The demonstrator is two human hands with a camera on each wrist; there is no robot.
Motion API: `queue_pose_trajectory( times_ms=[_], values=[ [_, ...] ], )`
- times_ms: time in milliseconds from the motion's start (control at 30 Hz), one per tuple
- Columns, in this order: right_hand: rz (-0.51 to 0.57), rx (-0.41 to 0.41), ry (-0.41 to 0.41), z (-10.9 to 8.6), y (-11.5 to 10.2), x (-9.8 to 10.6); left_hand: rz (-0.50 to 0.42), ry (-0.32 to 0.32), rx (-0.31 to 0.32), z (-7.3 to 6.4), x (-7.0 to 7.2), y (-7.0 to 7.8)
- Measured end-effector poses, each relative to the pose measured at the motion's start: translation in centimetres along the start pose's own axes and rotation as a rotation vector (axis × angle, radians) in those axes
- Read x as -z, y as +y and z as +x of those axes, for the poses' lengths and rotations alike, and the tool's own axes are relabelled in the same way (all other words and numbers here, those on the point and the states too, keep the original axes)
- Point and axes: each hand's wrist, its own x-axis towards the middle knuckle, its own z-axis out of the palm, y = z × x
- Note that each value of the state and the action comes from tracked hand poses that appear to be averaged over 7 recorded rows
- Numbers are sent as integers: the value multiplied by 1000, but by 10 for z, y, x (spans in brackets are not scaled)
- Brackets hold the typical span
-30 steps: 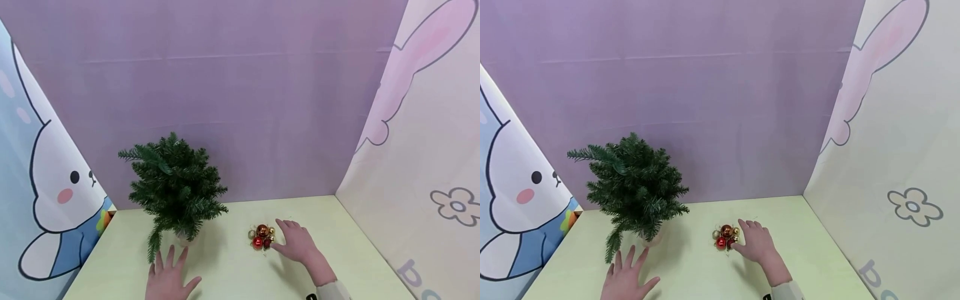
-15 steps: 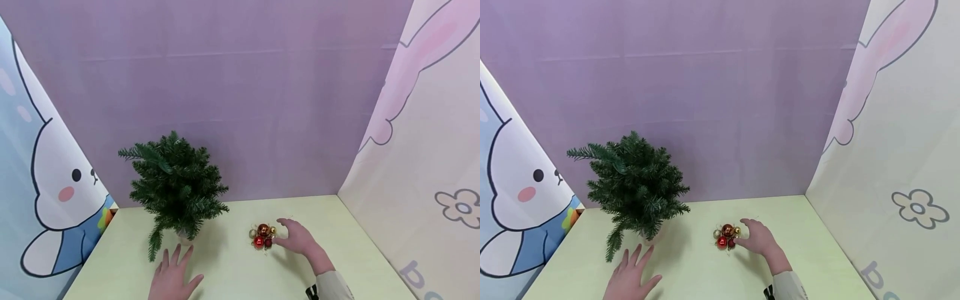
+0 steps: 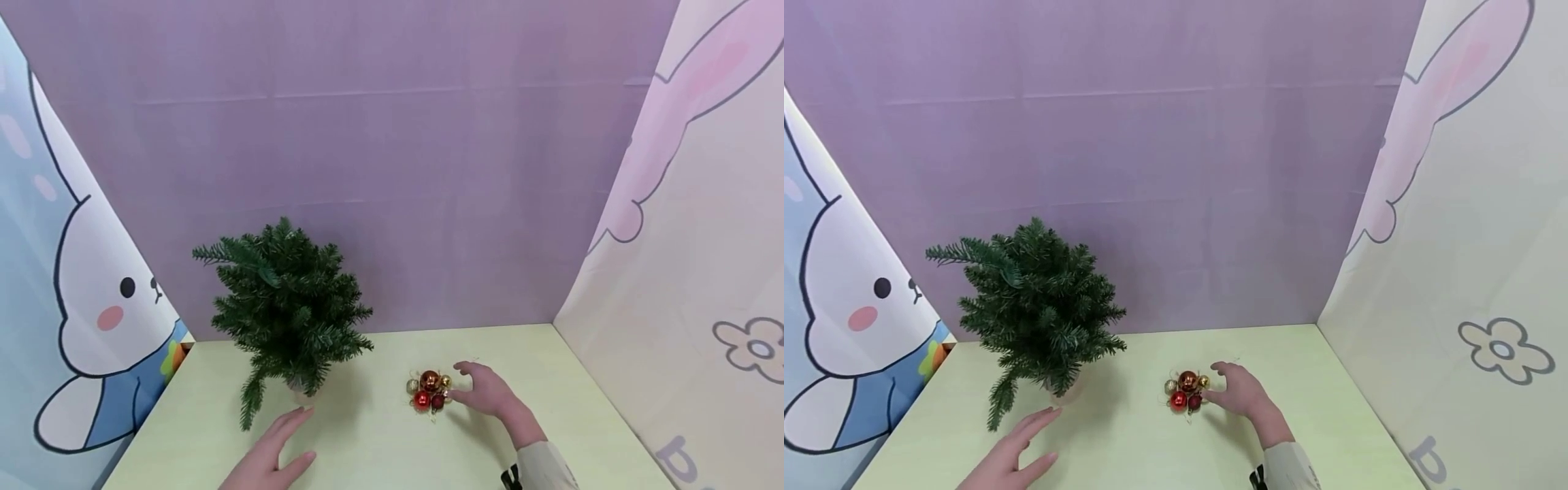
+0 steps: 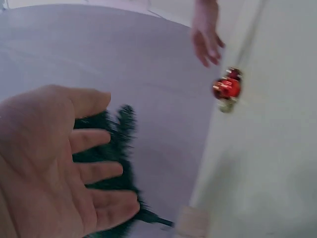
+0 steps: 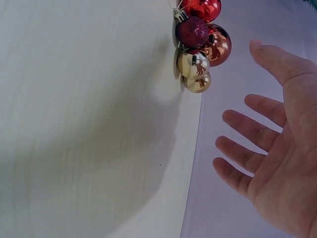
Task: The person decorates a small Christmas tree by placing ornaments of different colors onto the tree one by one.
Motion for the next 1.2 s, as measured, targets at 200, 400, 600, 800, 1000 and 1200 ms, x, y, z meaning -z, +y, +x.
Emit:
queue_pose_trajectory(
  times_ms=[200, 400, 600, 800, 1000, 1200],
  values=[
    [13, 22, -18, 2, -2, 1, 18, -58, -51, -7, 41, 36],
    [7, 20, -20, 8, -3, 1, 154, 8, -151, -14, 86, 59],
    [28, 20, -59, 12, 0, -1, 261, 232, -154, -19, 129, 72],
    [-18, -8, -58, 18, 15, -1, 291, 456, -247, -6, 165, 69],
    [-14, 18, -57, 25, 25, 0, 233, 543, -223, 8, 189, 56],
    [-17, 49, -95, 23, 29, -6, 239, 515, -197, 24, 199, 47]
  ],
)
